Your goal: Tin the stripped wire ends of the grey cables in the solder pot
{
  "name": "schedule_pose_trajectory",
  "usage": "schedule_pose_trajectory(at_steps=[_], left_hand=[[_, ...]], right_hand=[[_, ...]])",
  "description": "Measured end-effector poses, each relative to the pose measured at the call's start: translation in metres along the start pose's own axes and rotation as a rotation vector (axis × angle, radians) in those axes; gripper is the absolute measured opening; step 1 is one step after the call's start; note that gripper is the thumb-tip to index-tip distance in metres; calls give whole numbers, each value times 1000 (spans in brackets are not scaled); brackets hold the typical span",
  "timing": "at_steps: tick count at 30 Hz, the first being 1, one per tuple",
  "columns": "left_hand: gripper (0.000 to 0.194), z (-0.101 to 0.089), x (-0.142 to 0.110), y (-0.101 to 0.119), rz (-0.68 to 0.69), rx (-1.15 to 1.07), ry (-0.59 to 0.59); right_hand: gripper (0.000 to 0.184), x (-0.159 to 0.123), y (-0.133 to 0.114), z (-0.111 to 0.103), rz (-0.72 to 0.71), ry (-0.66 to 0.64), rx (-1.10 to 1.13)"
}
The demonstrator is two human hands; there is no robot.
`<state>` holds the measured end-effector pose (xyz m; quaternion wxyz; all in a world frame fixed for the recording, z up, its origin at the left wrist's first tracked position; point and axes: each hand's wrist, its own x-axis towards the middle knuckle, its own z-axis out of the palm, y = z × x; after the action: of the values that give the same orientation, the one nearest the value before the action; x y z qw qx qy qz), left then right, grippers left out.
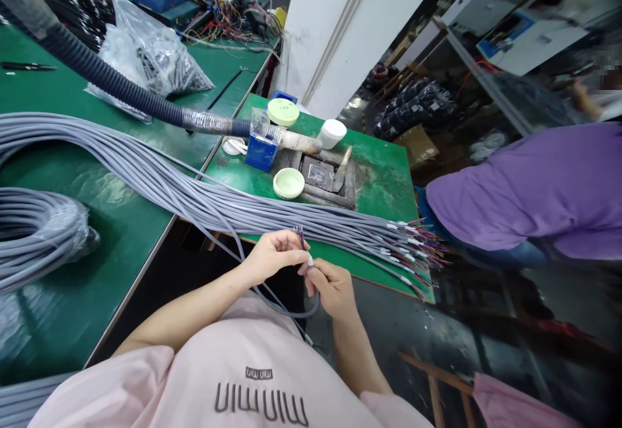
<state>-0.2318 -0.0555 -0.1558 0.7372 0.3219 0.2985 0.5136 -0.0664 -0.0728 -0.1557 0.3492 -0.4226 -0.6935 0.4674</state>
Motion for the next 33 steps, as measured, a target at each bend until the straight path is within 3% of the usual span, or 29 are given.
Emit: schedule_pose_trajectory(at_steps=[8, 16, 33], left_hand=[[42, -3, 4, 2, 35, -1, 145], [40, 0, 5, 4, 53, -4, 194], [34, -1, 7, 3, 85, -51, 260]], right_hand=[[32, 0, 22, 3, 93, -21, 260], [36, 3, 24, 8, 148, -2, 417], [31, 6, 27, 10, 119, -25, 487]])
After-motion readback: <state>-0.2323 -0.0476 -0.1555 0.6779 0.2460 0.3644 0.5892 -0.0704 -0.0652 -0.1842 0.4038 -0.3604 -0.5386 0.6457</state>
